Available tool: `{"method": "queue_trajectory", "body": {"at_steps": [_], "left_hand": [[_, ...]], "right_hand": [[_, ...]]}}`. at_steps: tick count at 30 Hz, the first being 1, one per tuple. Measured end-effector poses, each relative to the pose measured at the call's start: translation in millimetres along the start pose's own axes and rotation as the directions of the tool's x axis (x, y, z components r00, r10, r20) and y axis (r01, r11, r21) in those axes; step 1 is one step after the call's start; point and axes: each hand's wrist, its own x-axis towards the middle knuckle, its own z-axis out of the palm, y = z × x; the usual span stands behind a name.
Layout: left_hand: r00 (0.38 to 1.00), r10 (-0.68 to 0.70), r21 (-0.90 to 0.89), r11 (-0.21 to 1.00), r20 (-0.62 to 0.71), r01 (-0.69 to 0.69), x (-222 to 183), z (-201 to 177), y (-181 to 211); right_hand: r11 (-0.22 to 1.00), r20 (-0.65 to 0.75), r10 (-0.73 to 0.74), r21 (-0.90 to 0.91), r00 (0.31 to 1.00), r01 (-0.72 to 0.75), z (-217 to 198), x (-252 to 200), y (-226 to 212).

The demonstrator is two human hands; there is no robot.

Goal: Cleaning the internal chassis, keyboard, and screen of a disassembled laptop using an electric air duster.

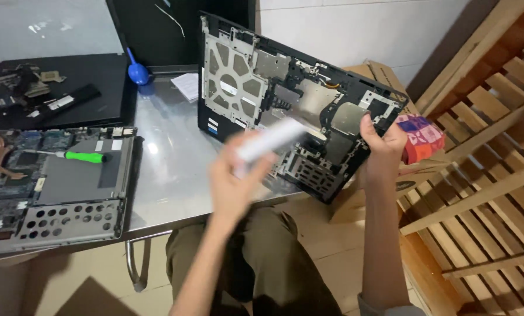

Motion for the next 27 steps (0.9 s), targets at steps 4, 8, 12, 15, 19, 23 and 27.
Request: {"method": "queue_trajectory", "body": {"at_steps": [4, 8, 12, 15, 19, 23, 27], "left_hand": [[0.963, 0.169, 0.100, 0.983, -0.209, -0.151, 38.3, -39.7, -7.9], [0.968, 0.196, 0.188, 0.968, -0.156, -0.166, 25.6, -24.0, 20.2], [0.989, 0.148, 0.048, 0.988, -0.005, -0.148, 23.9, -10.9, 28.9], [0.962, 0.168, 0.032, 0.986, -0.213, -0.165, 42.3, -18.7, 22.5], [0.937, 0.215, 0.143, 0.973, -0.277, -0.181, 18.9, 4.7, 32.0], [0.959, 0.278, 0.247, 0.935, -0.060, -0.256, -14.9, 30.2, 27.8], [0.971, 0.162, 0.205, 0.971, -0.174, -0.125, -5.0, 19.2, 22.3]], "right_hand": [[0.998, 0.023, -0.021, -0.058, 1.000, 0.023, -8.2, -2.7, 5.2], [0.998, 0.010, -0.006, -0.063, 1.000, 0.007, 5.9, -4.4, -4.4], [0.998, 0.058, 0.002, -0.068, 0.998, 0.001, 7.5, -9.6, -12.9], [0.994, 0.050, 0.000, -0.108, 0.999, 0.006, 2.7, -8.6, -8.0], [0.996, 0.062, -0.013, -0.088, 0.998, 0.019, -4.2, -7.9, 0.5], [0.993, 0.036, -0.011, -0.121, 0.999, 0.015, 1.1, -8.7, -3.5], [0.994, 0.063, -0.039, -0.103, 0.997, 0.045, -8.2, -8.9, -0.7]]}}
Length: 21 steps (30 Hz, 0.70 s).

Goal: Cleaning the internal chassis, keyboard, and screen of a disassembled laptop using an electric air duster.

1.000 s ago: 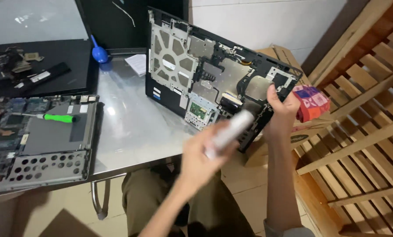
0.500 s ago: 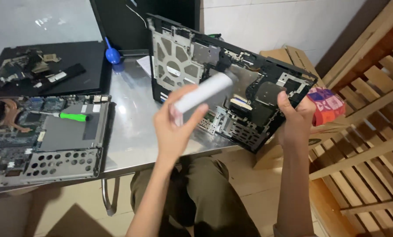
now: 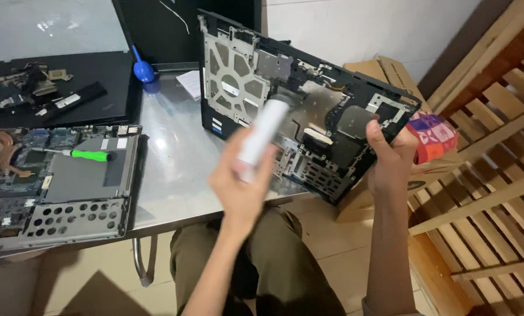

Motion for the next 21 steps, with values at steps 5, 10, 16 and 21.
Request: {"method": "queue_trajectory", "body": {"at_steps": [5, 10, 16, 21], "left_hand": [[0.997, -0.072, -0.031, 0.997, -0.017, 0.071, -8.8, 6.0, 21.7], [0.993, 0.079, -0.010, 0.997, 0.082, -0.079, -6.4, 9.3, 24.8], [0.998, 0.019, -0.087, 0.996, -0.052, -0.023, 5.9, 5.4, 31.0], [0.991, 0.134, -0.076, 0.988, -0.008, -0.134, 3.1, 2.0, 17.9]], "right_hand": [[0.999, -0.002, 0.016, 0.033, 1.000, -0.016, 2.3, -0.7, 4.2], [0.999, 0.001, 0.036, 0.028, 0.999, -0.036, 2.3, -2.4, -2.2], [0.999, -0.004, 0.016, -0.048, 1.000, -0.016, 0.2, -3.5, 2.4], [0.998, 0.010, 0.060, -0.019, 0.998, -0.060, -2.4, -7.8, -0.1]]}}
